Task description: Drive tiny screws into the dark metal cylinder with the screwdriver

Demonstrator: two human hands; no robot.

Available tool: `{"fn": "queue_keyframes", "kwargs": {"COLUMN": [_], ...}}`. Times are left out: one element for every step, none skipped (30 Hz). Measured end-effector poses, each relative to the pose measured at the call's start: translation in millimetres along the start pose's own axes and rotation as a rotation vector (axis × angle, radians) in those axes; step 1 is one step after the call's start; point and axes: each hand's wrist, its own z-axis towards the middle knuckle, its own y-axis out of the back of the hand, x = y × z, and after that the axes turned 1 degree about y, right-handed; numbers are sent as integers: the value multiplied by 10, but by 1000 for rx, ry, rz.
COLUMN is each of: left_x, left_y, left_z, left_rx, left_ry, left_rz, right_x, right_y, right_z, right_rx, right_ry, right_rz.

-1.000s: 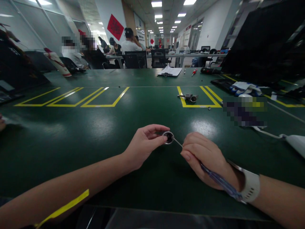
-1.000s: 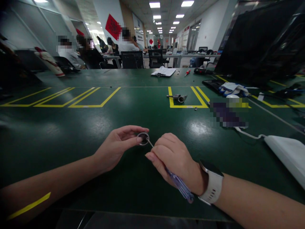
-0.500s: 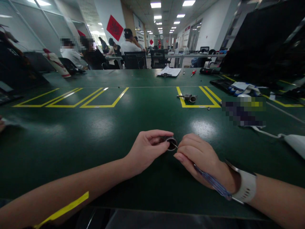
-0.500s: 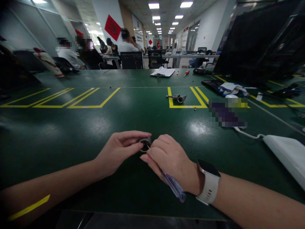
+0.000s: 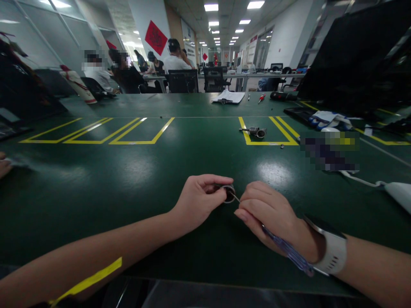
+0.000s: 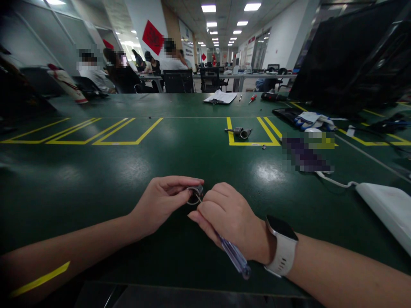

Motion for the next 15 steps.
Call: {"fn": "queue_keyframes", "kwargs": {"left_x": [2,5,8,12,16,20,23,25,26,26,25,24,23,22,22], "left_y": [1,2,2,1,0,-2,-4,-6,-9,-11,-14,-17,-19,-21,-22], "left_z": [2,2,3,2,1,1,0,0,-1,-1,-2,-4,-5,-7,-8], "left_rx": [0,1,3,7,11,13,15,16,17,17,17,17,18,17,16], "left_ry": [0,-2,-5,-10,-16,-22,-28,-33,-39,-43,-46,-47,-47,-44,-41], "left_rz": [6,10,11,9,5,1,-1,0,4,13,23,33,42,49,51], "right_x": [5,9,12,14,15,15,15,15,15,14,12,10,8,7,7], "right_y": [1,1,0,-1,-2,-3,-3,-4,-6,-8,-12,-17,-22,-27,-29], "right_z": [0,0,0,-1,-1,-2,-3,-4,-6,-7,-8,-9,-10,-10,-9], "right_rx": [2,10,18,23,26,27,28,31,38,46,51,53,52,48,43], "right_ry": [4,3,-2,-7,-11,-13,-12,-13,-15,-16,-15,-16,-14,-12,-10], "right_rz": [-5,-10,-15,-20,-25,-29,-34,-40,-45,-49,-52,-52,-49,-47,-45]}}
